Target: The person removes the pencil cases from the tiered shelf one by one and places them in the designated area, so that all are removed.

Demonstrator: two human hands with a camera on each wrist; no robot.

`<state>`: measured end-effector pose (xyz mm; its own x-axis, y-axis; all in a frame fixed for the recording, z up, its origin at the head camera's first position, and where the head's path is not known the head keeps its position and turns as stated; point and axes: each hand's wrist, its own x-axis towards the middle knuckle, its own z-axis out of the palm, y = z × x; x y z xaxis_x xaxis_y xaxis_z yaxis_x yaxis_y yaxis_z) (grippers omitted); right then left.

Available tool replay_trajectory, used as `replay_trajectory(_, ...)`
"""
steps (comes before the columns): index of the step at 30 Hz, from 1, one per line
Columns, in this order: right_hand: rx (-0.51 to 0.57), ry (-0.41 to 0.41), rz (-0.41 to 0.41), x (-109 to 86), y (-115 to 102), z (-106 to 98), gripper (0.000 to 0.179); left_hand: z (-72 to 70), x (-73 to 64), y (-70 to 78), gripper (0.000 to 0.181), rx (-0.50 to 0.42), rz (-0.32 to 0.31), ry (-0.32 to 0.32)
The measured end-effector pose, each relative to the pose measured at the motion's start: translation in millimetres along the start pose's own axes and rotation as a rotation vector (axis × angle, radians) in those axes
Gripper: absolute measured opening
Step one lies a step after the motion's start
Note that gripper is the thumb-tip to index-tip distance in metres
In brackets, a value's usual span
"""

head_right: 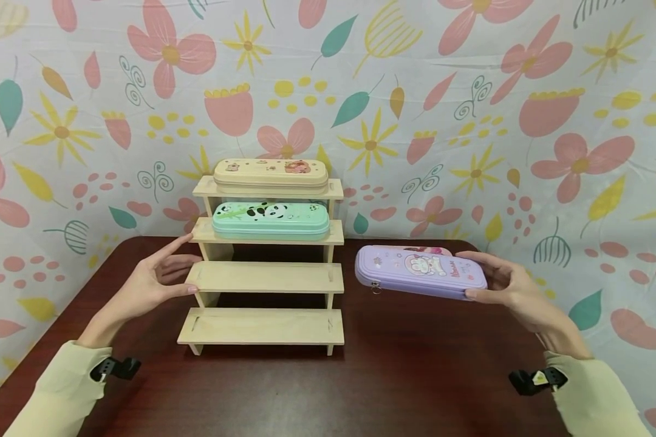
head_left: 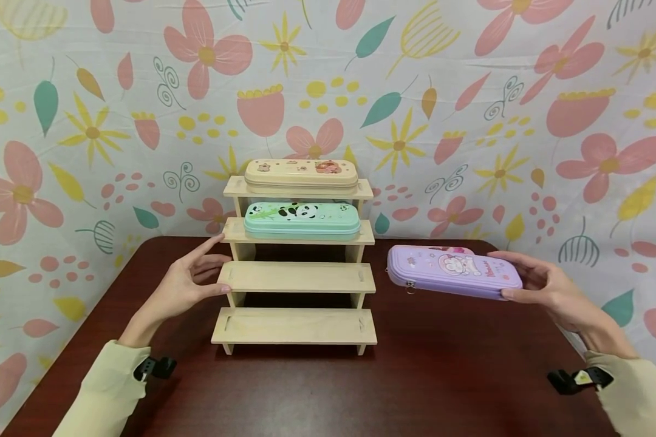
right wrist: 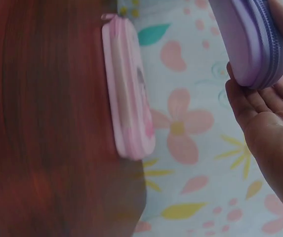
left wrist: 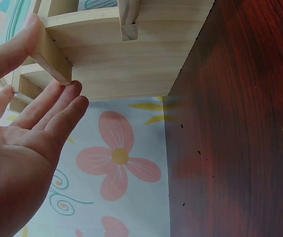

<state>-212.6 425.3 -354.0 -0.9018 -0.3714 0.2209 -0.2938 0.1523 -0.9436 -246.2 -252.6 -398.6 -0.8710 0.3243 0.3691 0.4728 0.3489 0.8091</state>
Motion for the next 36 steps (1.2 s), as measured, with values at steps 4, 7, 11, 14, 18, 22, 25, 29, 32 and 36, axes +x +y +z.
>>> replay_trajectory(4,-0.046,0.005,0.021,-2.3,13,-12,0.062,-0.4,0.0,0.6,0.101,0.007,-0.003,-0.001)
replay_trajectory(7,-0.06,-0.023,0.037,-2.4,25,-20,0.061,-0.4,-0.1,0.9,0.1,0.004,-0.005,-0.003)
replay_trajectory(11,-0.083,-0.033,0.072,-0.5,41,-28,0.06,-0.4,-0.4,0.5,0.101,0.0,-0.004,-0.001)
replay_trajectory(14,-0.139,-0.023,0.117,0.8,52,-31,0.06,-0.5,-0.6,0.0,0.101,0.004,-0.004,-0.002)
replay_trajectory(18,-0.181,-0.009,0.176,2.3,64,-34,0.06,-0.6,-0.6,-0.2,0.101,0.005,-0.005,-0.005)
replay_trajectory(22,-0.188,0.006,0.202,5.2,74,-36,0.061,-0.6,-0.7,0.4,0.101,0.004,-0.003,-0.005)
replay_trajectory(25,-0.199,-0.002,0.205,7.3,79,-36,0.062,-0.5,-0.7,0.2,0.101,0.002,0.002,-0.008)
replay_trajectory(29,-0.212,-0.009,0.219,10.0,84,-35,0.065,-0.4,-0.6,-0.3,0.101,-0.001,0.005,-0.009)
replay_trajectory(32,-0.243,0.001,0.241,13.2,88,-35,0.068,-0.5,-0.4,-0.1,0.101,0.001,0.005,-0.009)
replay_trajectory(36,-0.306,-0.003,0.256,17.4,91,-37,0.073,-0.8,0.2,0.5,0.101,0.003,0.006,-0.009)
